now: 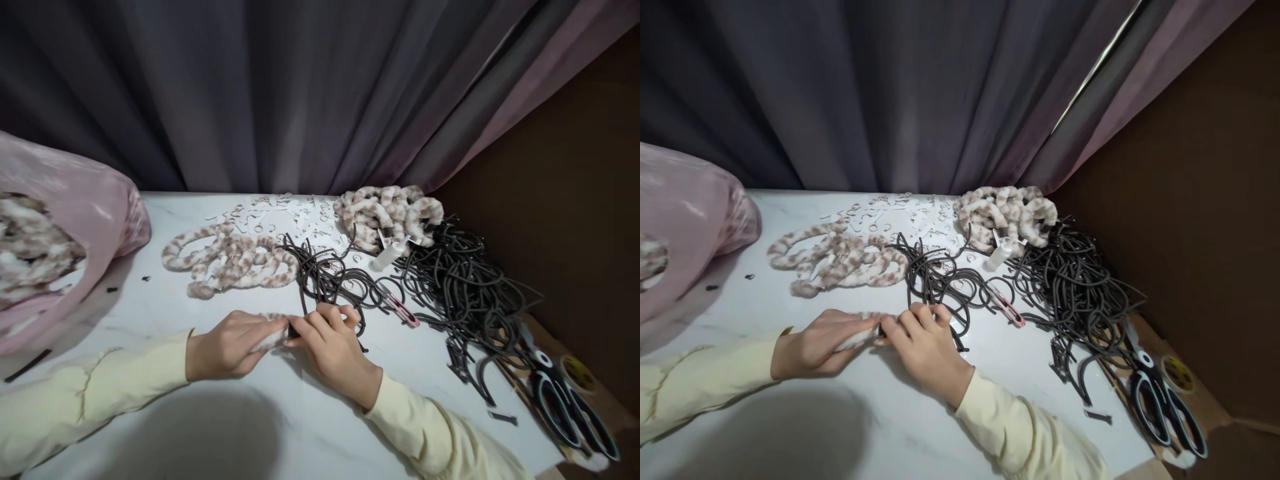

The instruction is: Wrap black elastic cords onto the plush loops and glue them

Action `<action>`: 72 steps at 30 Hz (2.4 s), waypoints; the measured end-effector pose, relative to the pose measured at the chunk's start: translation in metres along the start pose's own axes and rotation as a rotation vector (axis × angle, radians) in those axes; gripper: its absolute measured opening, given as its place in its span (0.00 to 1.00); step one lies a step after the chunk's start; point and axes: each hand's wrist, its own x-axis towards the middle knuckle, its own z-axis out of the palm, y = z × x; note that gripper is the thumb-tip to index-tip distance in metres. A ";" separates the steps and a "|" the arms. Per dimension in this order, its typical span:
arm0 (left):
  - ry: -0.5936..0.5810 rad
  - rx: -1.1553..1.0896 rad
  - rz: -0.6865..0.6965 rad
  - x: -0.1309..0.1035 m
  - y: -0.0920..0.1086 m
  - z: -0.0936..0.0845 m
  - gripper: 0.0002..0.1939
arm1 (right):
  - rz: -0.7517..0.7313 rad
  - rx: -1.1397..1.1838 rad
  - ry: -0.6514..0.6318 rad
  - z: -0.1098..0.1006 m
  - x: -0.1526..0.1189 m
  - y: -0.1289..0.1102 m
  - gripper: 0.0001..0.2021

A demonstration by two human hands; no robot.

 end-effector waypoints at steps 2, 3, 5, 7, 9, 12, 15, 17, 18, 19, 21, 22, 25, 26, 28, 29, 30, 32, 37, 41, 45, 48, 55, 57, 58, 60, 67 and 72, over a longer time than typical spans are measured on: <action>0.003 -0.006 -0.023 0.000 0.002 0.001 0.18 | -0.028 -0.049 -0.007 0.000 0.001 -0.001 0.12; 0.002 -0.010 -0.035 0.001 0.004 0.002 0.17 | -0.030 -0.059 -0.006 0.000 0.001 -0.002 0.13; -0.010 -0.027 -0.058 0.003 0.008 0.002 0.14 | -0.025 -0.054 -0.006 0.000 0.001 -0.003 0.15; -0.039 -0.052 -0.078 0.005 0.011 0.003 0.12 | -0.030 -0.025 0.001 0.001 0.001 -0.003 0.16; -0.067 -0.062 -0.079 0.006 0.014 0.003 0.11 | -0.038 0.010 0.016 0.002 0.001 -0.003 0.15; -0.091 -0.047 -0.069 0.006 0.014 0.004 0.10 | -0.039 0.038 0.024 0.002 0.001 -0.003 0.12; -0.090 -0.021 -0.062 0.004 0.012 0.003 0.11 | -0.047 0.065 0.000 0.000 0.000 -0.001 0.09; -0.072 0.010 -0.043 0.004 0.011 0.002 0.12 | -0.038 0.109 -0.030 -0.002 0.001 -0.001 0.08; -0.064 0.034 -0.031 0.005 0.010 0.002 0.13 | -0.013 0.146 -0.051 -0.002 0.001 -0.001 0.09; -0.060 0.060 -0.016 0.005 0.010 0.001 0.13 | 0.027 0.192 -0.076 -0.003 0.002 -0.002 0.09; -0.066 0.116 0.017 0.006 0.009 0.001 0.13 | 0.127 0.299 -0.123 -0.003 0.003 -0.003 0.08; -0.073 0.141 0.034 0.007 0.009 0.001 0.13 | 0.170 0.346 -0.143 -0.003 0.003 -0.004 0.07; -0.068 0.209 0.087 0.005 0.007 0.002 0.15 | 0.232 0.409 -0.182 -0.001 0.004 -0.004 0.05; -0.058 0.229 0.104 0.005 0.006 0.003 0.17 | 0.238 0.414 -0.189 0.000 0.004 -0.004 0.05; -0.041 0.261 0.123 0.004 0.006 0.004 0.18 | 0.240 0.419 -0.195 0.001 0.003 -0.003 0.04; -0.039 0.273 0.127 0.003 0.006 0.005 0.18 | 0.239 0.426 -0.188 0.001 0.003 -0.002 0.04; -0.041 0.282 0.131 0.003 0.006 0.005 0.18 | 0.237 0.437 -0.172 0.002 0.002 -0.002 0.04; -0.051 0.294 0.142 0.003 0.006 0.005 0.17 | 0.223 0.455 -0.125 0.001 0.002 -0.002 0.04; -0.069 0.291 0.176 0.003 0.007 0.005 0.16 | 0.140 0.387 -0.045 -0.002 0.002 -0.002 0.06; -0.072 0.297 0.177 0.002 0.007 0.005 0.17 | 0.072 0.297 -0.015 -0.003 0.002 -0.001 0.06; -0.057 0.272 0.148 0.003 0.006 0.003 0.20 | 0.071 0.275 -0.009 -0.004 0.001 0.000 0.05; -0.054 0.253 0.140 0.003 0.004 0.000 0.20 | 0.119 0.294 0.021 -0.002 0.000 0.001 0.06; -0.072 0.250 0.157 0.001 0.001 0.001 0.19 | 0.112 0.325 0.022 0.000 -0.003 0.005 0.05; -0.053 0.236 0.153 0.001 0.002 0.002 0.18 | 0.068 0.277 0.011 -0.002 -0.003 0.005 0.04; -0.038 0.230 0.154 0.002 0.002 0.002 0.18 | 0.045 0.251 0.010 -0.003 -0.003 0.005 0.05; -0.025 0.220 0.163 0.003 0.004 0.001 0.17 | 0.004 0.213 0.011 -0.004 -0.003 0.004 0.05; -0.076 0.181 0.187 0.004 0.005 0.000 0.15 | -0.050 0.182 0.040 -0.002 -0.003 0.000 0.07; -0.100 0.210 0.230 0.002 0.006 0.000 0.16 | -0.010 0.242 0.057 -0.003 -0.002 -0.002 0.07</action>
